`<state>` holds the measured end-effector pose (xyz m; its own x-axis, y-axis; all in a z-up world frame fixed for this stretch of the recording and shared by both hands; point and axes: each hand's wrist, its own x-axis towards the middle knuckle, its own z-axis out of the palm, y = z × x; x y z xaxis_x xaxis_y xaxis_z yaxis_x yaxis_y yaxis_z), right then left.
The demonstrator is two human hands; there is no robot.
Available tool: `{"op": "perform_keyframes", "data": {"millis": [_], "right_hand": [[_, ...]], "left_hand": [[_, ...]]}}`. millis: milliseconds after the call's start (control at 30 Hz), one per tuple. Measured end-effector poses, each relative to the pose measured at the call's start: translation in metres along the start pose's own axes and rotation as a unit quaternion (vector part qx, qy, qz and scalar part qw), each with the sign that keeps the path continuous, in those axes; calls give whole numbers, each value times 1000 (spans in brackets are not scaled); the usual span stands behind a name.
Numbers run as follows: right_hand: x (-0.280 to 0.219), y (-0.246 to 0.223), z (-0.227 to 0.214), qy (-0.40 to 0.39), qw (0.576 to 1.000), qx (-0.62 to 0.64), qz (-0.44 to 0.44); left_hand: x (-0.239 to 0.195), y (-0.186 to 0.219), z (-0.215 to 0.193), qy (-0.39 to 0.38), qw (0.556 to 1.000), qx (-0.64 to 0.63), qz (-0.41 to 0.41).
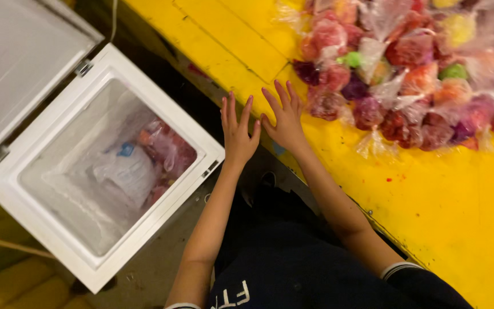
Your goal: The person repeatedly reaches into a white chest freezer to retrieve plastic bags containing raw meat and places them onto a yellow table. They arrange the bags on the table and occasionally return them to the freezer.
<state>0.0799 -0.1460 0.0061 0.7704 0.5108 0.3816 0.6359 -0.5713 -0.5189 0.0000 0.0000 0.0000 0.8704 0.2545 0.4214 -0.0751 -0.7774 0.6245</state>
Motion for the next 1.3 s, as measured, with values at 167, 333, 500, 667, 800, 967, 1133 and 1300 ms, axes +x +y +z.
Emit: {"op": "perform_keyframes", "data": {"millis": [167,333,500,667,800,967,1133,1300], "right_hand": [[9,-58,71,-115,990,18,-75],[8,-120,130,-186,971,72,-132],[-4,-166,189,-259,949,81,-159],[-21,-190,246,-302,934,68,-177],[-32,-197,291,-388,909,34,-148],[-50,-191,351,-426,894,39,-132],[-46,-162,445,-507,843,-6,-178],[-12,-98,550,-532,827,-91,-159]], "left_hand": [[-39,-52,-59,58,995,30,-78],[-88,-104,-115,106,982,63,-141],[-145,-161,-153,123,970,94,-189],[-201,-220,-167,98,961,104,-238],[-239,-269,-162,56,955,92,-275],[-276,-322,-137,-88,922,137,-351],[-286,-403,-104,-185,889,182,-377],[-276,-518,-72,-290,811,262,-435]]}}
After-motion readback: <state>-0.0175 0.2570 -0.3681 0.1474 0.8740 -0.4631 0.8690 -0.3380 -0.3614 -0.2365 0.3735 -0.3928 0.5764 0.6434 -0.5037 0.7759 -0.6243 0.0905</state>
